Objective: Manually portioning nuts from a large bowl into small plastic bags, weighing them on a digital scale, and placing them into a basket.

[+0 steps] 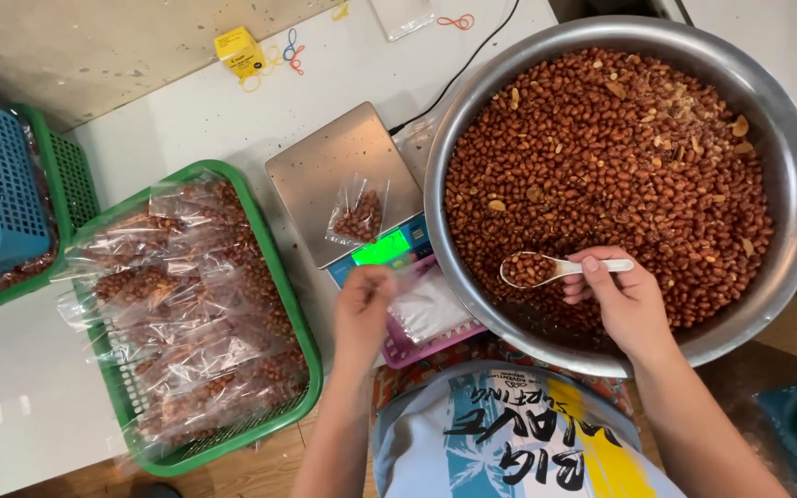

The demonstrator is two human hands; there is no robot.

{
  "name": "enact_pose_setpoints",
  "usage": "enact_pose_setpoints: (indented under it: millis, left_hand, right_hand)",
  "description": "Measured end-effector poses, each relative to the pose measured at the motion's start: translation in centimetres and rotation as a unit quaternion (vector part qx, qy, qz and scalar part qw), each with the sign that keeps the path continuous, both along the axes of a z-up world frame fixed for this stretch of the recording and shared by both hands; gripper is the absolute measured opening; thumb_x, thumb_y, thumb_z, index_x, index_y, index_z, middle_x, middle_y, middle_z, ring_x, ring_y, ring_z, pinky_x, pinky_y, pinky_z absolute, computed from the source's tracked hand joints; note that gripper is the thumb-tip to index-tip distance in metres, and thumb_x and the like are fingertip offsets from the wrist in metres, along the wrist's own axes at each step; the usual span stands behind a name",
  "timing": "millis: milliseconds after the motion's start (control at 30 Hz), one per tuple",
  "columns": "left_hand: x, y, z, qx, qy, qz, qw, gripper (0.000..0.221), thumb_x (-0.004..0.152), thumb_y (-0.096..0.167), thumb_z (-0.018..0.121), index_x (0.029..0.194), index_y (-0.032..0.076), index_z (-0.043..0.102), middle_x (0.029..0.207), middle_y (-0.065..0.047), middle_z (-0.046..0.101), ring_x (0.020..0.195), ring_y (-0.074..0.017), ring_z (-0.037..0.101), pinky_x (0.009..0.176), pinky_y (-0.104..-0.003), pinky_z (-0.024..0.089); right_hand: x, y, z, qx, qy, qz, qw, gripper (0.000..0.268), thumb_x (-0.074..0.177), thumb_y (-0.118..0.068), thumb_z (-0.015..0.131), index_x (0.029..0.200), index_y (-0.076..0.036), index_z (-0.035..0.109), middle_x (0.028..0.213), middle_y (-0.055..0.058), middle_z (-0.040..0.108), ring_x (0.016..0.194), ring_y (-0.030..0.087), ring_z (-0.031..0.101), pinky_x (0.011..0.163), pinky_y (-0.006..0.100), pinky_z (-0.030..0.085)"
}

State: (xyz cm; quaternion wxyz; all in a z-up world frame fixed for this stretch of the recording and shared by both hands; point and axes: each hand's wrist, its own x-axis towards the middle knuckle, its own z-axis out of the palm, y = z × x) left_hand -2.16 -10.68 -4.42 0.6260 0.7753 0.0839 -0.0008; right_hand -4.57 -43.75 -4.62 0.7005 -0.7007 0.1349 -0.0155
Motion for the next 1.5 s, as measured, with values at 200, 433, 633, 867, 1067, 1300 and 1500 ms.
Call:
enact_pose_setpoints:
  millis: [200,433,633,867,1067,1300,1500]
  left_hand:
    - [2.5,-4.4,3.2,-0.050,0.096,-0.166,0.980,0.008,0.097,0.016,0.065,0.090,0.013,0.067,0.079,-0.001,0.075,0.074,-0.0125,0.075,0.076,-0.028,0.065]
    - [4.5,-7.1,6.3,-0.018,0.116,-0.235,0.965,0.013,0.094,0.018,0.073,0.083,0.013,0.071,0.073,0.001,0.071,0.068,-0.0096,0.064,0.068,-0.026,0.054]
    - [4.8,-10.0,9.4,0.065,0.158,-0.394,0.903,0.046,0.093,0.022,0.067,0.138,0.021,0.058,0.108,0.003,0.072,0.083,-0.0098,0.067,0.072,-0.023,0.056]
    - [3.6,-11.1,5.1,-0.191,0.061,-0.275,0.940,0.045,0.086,0.028,0.078,0.127,0.014,0.067,0.111,-0.003,0.076,0.098,-0.0143,0.072,0.095,-0.031,0.058]
    - [9.6,-2.6,4.0,-0.073,-0.197,-0.065,0.975,0.019,0.102,0.017,0.060,0.088,0.010,0.071,0.088,-0.005,0.071,0.069,-0.0164,0.073,0.061,-0.027,0.065]
    - [14.7,5.3,0.6,0.237,-0.055,0.024,0.970,0.016,0.087,0.025,0.072,0.092,0.011,0.078,0.098,-0.014,0.064,0.094,-0.0351,0.064,0.087,-0.043,0.050]
    - [13.7,4.9,4.8,0.105,-0.330,0.125,0.930,0.012,0.089,-0.003,0.078,0.090,0.009,0.075,0.095,-0.004,0.058,0.088,-0.0194,0.069,0.084,-0.032,0.057]
  right_hand:
    - [-0.4,-1.7,4.6,-0.004,-0.072,0.063,0.995,0.021,0.110,-0.009,0.049,0.118,0.004,0.063,0.099,0.017,0.070,0.081,0.024,0.070,0.072,0.033,0.064]
    - [0.0,-2.5,8.8,-0.081,-0.119,0.045,0.989,0.023,0.111,-0.012,0.050,0.117,0.007,0.062,0.092,0.019,0.069,0.076,0.023,0.069,0.071,0.030,0.063]
    - [1.4,-1.7,6.6,-0.312,-0.279,0.200,0.886,0.013,0.100,-0.005,0.056,0.100,-0.007,0.069,0.097,0.011,0.074,0.072,0.013,0.069,0.061,0.021,0.060]
    - [0.7,-3.5,7.1,-0.346,-0.488,0.152,0.787,0.022,0.094,0.002,0.067,0.116,-0.003,0.069,0.105,0.013,0.064,0.095,0.024,0.059,0.081,0.034,0.051]
    - [-0.5,-3.3,7.0,-0.263,-0.302,-0.023,0.916,0.022,0.116,-0.009,0.054,0.114,0.011,0.063,0.095,0.025,0.063,0.084,0.030,0.066,0.082,0.036,0.053]
    - [-1.0,0.1,1.8,-0.288,-0.212,0.079,0.930,0.010,0.100,-0.009,0.067,0.103,-0.006,0.076,0.089,0.011,0.075,0.078,0.023,0.071,0.071,0.033,0.056]
    - [-0.7,1.8,1.5,-0.276,-0.161,0.078,0.944,0.012,0.100,-0.011,0.069,0.106,-0.009,0.080,0.085,0.012,0.076,0.080,0.030,0.073,0.079,0.042,0.057]
